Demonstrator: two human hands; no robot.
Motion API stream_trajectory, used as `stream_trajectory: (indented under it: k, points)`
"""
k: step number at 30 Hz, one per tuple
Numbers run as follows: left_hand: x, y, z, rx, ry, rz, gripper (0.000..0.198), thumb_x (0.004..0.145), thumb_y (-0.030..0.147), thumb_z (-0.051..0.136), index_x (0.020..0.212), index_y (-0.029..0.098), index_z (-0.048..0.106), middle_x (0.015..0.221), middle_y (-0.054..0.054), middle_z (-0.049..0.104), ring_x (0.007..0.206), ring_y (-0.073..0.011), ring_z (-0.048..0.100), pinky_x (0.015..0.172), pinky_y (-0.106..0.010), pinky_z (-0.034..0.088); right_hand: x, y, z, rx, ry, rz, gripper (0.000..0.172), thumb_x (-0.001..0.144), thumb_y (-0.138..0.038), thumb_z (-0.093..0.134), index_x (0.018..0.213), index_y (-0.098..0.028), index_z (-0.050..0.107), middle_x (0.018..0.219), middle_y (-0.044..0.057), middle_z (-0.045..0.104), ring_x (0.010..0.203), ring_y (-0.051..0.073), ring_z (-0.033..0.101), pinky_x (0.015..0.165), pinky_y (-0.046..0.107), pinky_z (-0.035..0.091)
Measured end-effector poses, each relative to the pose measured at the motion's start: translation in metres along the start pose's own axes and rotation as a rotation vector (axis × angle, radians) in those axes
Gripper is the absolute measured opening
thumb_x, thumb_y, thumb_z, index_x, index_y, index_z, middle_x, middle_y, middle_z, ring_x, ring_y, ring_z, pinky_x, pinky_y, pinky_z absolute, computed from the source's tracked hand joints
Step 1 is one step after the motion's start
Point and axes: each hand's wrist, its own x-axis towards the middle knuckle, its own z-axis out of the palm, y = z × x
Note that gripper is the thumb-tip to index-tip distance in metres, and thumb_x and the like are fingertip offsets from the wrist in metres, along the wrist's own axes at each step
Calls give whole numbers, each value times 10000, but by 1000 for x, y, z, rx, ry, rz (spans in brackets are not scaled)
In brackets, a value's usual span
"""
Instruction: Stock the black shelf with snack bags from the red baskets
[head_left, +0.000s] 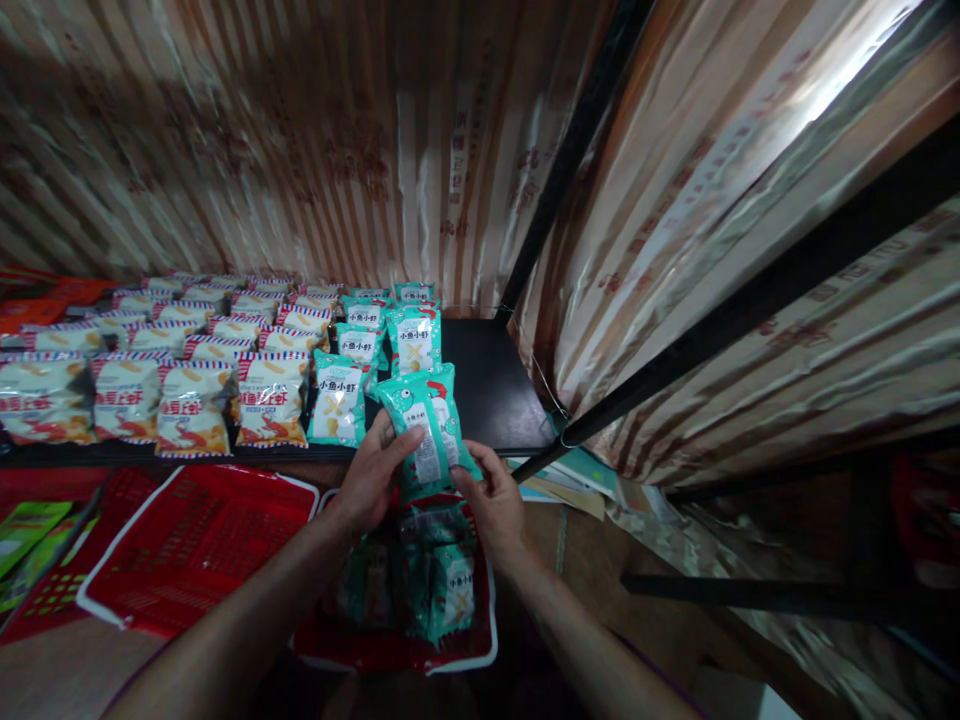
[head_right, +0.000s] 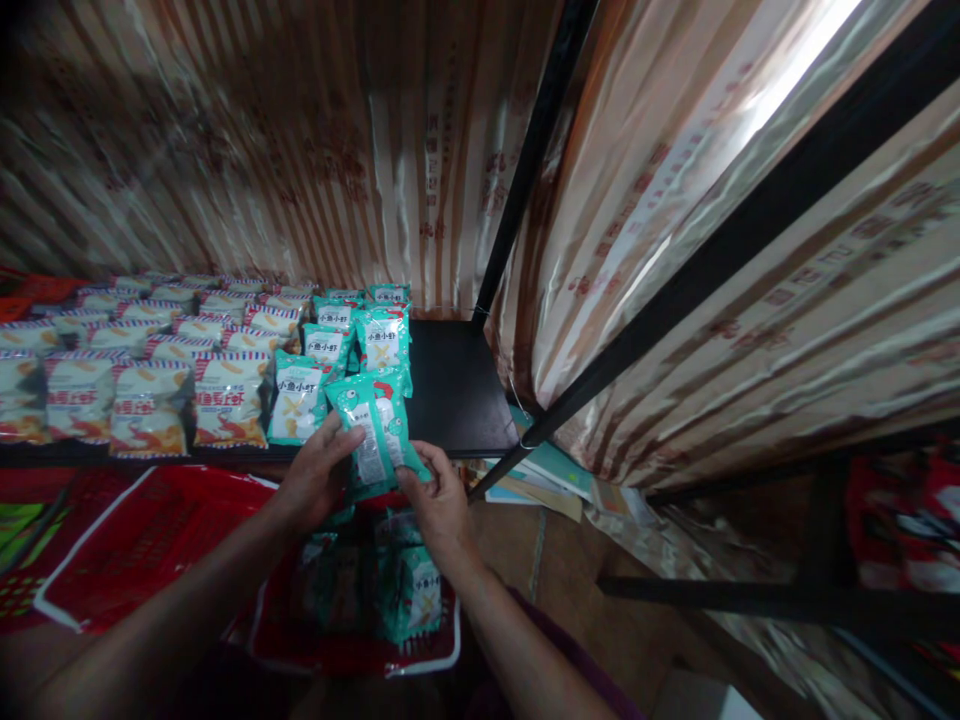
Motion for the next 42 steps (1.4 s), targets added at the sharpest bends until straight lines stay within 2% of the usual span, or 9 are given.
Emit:
stream_trajectory:
  k: [7, 12, 19, 25, 28, 31, 35, 38, 42]
  points:
    - [1, -11, -6, 80, 2, -14, 708, 666, 245, 764, 1296, 242, 442, 1190, -86, 634, 1066, -230, 611, 948, -377, 448, 6, 3, -1, 94, 98, -9, 387, 691, -365, 733, 1019, -219, 590, 918, 5, 689, 647, 149, 624, 596, 263, 520]
    - [0, -19, -6, 104, 11, -44, 588, 694, 285, 741, 1229, 203, 510, 1103, -94, 678, 1003, -237, 640, 934, -399, 459, 8, 5, -3, 93, 113, -49, 343, 708, -325, 727, 1010, -218, 605, 916, -4, 692, 704, 142, 629, 640, 242, 511]
    - [3, -30, -13, 160, 48, 19, 533, 727, 300, 707, 1218, 194, 526, 1102, -74, 683, 1041, -215, 621, 961, -366, 435, 6, 0, -1, 156, 91, 24, 402, 683, -345, 743, 1029, -220, 581, 975, 10, 690, 620, 131, 616, 550, 239, 499]
    - [2, -28, -11, 112, 70, 6, 523, 699, 296, 726, 1182, 190, 557, 1058, -60, 697, 1067, -209, 606, 978, -358, 421, 6, 1, -1, 168, 57, -11, 376, 703, -341, 728, 1030, -219, 587, 949, 7, 683, 642, 135, 624, 622, 269, 527]
    - [3, -25, -9, 123, 78, 14, 528, 682, 298, 735, 1171, 181, 573, 1071, -66, 693, 1100, -218, 586, 990, -363, 413, 5, -1, -3, 111, 21, -44, 374, 741, -370, 695, 1067, -222, 586, 984, 21, 681, 777, 172, 647, 691, 287, 527]
    - [5, -27, -12, 181, 71, 41, 526, 690, 317, 723, 1173, 174, 571, 1132, -78, 671, 1115, -232, 576, 997, -381, 408, 6, -5, -7, 38, -20, -94, 364, 772, -423, 659, 1074, -225, 611, 1042, 38, 678, 951, 207, 628, 824, 314, 503]
    - [3, -34, -19, 309, 5, 58, 488, 724, 329, 684, 1171, 167, 571, 1207, -90, 635, 1140, -246, 560, 998, -391, 411, 10, -6, -12, 74, 3, -52, 390, 805, -473, 610, 1121, -244, 608, 1085, 40, 676, 995, 228, 622, 870, 353, 492]
    - [0, -37, -23, 441, -36, 57, 471, 733, 345, 661, 1159, 161, 580, 1223, -96, 626, 1153, -257, 553, 991, -396, 421, 12, -6, -11, 122, 4, -16, 388, 809, -467, 609, 1133, -254, 613, 1067, 30, 686, 979, 231, 632, 855, 354, 496]
    - [-5, -34, -25, 615, -59, 64, 494, 730, 393, 638, 1155, 145, 593, 1186, -109, 648, 1122, -278, 574, 981, -428, 430, 11, -9, -8, 201, -36, 25, 399, 784, -482, 633, 1119, -266, 611, 1006, 17, 698, 860, 213, 659, 731, 311, 520]
